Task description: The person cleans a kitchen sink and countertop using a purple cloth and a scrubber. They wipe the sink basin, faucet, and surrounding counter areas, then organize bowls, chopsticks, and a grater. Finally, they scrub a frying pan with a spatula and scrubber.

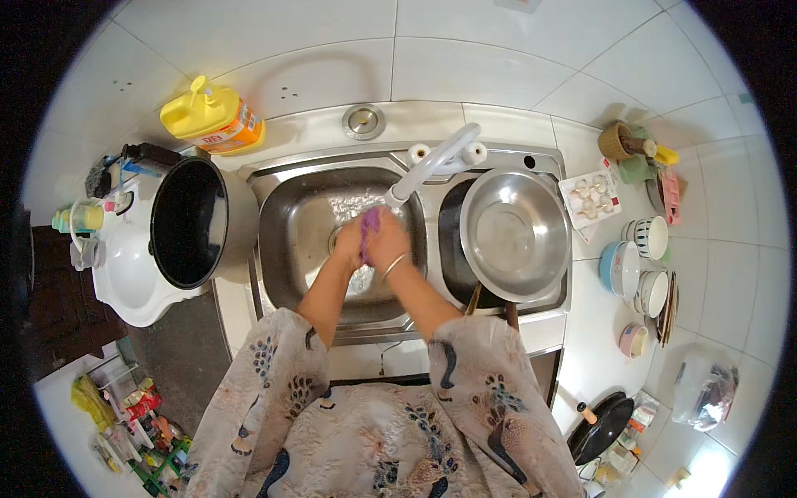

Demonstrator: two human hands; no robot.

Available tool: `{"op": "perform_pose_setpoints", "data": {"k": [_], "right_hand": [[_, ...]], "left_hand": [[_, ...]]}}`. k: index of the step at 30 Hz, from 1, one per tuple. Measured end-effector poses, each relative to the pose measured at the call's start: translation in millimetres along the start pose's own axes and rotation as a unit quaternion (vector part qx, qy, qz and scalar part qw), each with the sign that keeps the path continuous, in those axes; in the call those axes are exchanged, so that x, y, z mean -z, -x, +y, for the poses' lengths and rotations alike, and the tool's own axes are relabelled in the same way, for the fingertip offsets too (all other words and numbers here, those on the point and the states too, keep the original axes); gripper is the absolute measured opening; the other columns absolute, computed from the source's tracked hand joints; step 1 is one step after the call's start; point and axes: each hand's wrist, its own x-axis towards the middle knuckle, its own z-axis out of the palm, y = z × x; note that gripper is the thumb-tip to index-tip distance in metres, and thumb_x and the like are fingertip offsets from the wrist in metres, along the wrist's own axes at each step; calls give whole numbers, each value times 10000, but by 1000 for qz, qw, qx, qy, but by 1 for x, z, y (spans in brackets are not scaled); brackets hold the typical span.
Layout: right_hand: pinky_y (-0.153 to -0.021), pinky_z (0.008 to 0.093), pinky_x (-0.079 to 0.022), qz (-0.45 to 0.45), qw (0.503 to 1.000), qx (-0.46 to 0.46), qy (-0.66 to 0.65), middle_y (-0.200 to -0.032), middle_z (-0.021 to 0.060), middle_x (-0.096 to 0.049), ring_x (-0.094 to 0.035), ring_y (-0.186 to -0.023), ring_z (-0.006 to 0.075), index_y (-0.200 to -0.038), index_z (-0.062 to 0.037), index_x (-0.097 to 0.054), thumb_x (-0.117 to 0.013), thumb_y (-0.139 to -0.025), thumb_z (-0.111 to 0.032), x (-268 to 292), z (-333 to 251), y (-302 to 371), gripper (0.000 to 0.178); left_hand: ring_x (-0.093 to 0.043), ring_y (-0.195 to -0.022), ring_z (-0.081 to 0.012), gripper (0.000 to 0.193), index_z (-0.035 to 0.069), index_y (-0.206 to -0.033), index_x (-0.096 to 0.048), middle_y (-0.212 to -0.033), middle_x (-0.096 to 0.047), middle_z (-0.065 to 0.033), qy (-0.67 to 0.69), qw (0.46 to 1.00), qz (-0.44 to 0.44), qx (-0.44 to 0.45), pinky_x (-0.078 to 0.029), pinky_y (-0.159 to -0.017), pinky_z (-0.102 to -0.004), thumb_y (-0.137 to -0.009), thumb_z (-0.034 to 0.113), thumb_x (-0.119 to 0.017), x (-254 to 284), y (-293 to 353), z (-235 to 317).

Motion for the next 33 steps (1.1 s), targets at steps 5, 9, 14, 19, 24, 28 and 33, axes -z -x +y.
{"op": "perform_pose_setpoints", "data": {"k": [5, 9, 14, 19, 24, 28, 33], "right_hand": [[-836, 339, -493, 26, 825, -236, -513, -1143, 75, -542, -568, -993, 201, -1293, -36, -380, -438, -918, -79, 26, 31, -32, 381], [-849, 307, -478, -15, 776, -163, -609, -1130, 89, -553, -573, -970, 188, -1272, -44, -423, -468, -925, -136, 20, 8, -13, 362], [-805, 321, -465, 54, 978, -9, -200, -869, 90, -623, -603, -866, 211, -959, -43, -619, -574, -859, -173, 8, -37, 26, 169], [-724, 425, -473, -40, 980, -57, 185, -887, 258, -605, -590, -832, 413, -868, -43, -598, -500, -895, -349, 11, -17, -14, 323], [-771, 332, -477, -57, 940, -161, -295, -980, 69, -616, -593, -934, 252, -1076, -78, -570, -528, -885, -390, 7, 55, -44, 368], [-871, 366, -446, -35, 882, -261, -390, -1154, 124, -549, -538, -1070, 281, -1107, -47, -557, -575, -798, -79, 39, -2, -23, 311], [-965, 368, -379, -67, 993, 80, -49, -1201, 162, -523, -492, -1120, 284, -1143, -43, -557, -583, -685, 37, 3, 39, -6, 467]], "left_hand": [[-553, -999, -241, 361, 63, -1128, -529, -1039, -597, -91, 124, 978, -153, 66, -403, -914, -401, -894, 333, -475, 44, -13, 8], [-585, -955, -229, 337, 112, -1079, -560, -1010, -616, -74, 17, 994, 29, 101, -462, -845, -382, -875, 374, -504, 49, -25, -5], [-594, -828, -213, 201, 104, -961, -536, -885, -577, -72, 176, 978, -106, 43, -498, -753, -351, -903, 287, -477, 38, -61, -41], [-584, -788, -179, 273, 65, -986, -578, -885, -602, -56, 49, 996, -43, -63, -489, -706, -336, -914, 314, -491, 35, -60, -66], [-594, -943, -238, 350, 28, -1116, -549, -1061, -598, -116, 172, 983, -44, 37, -467, -847, -356, -890, 281, -462, 13, -8, 0], [-593, -980, -274, 316, 6, -1138, -509, -1085, -590, -131, 100, 980, -166, -48, -465, -893, -417, -875, 179, -485, 30, 12, 37], [-597, -951, -241, 324, -34, -1148, -504, -1062, -580, -125, 142, 977, -156, 7, -506, -866, -357, -824, -29, -522, 22, 13, 37]]}}
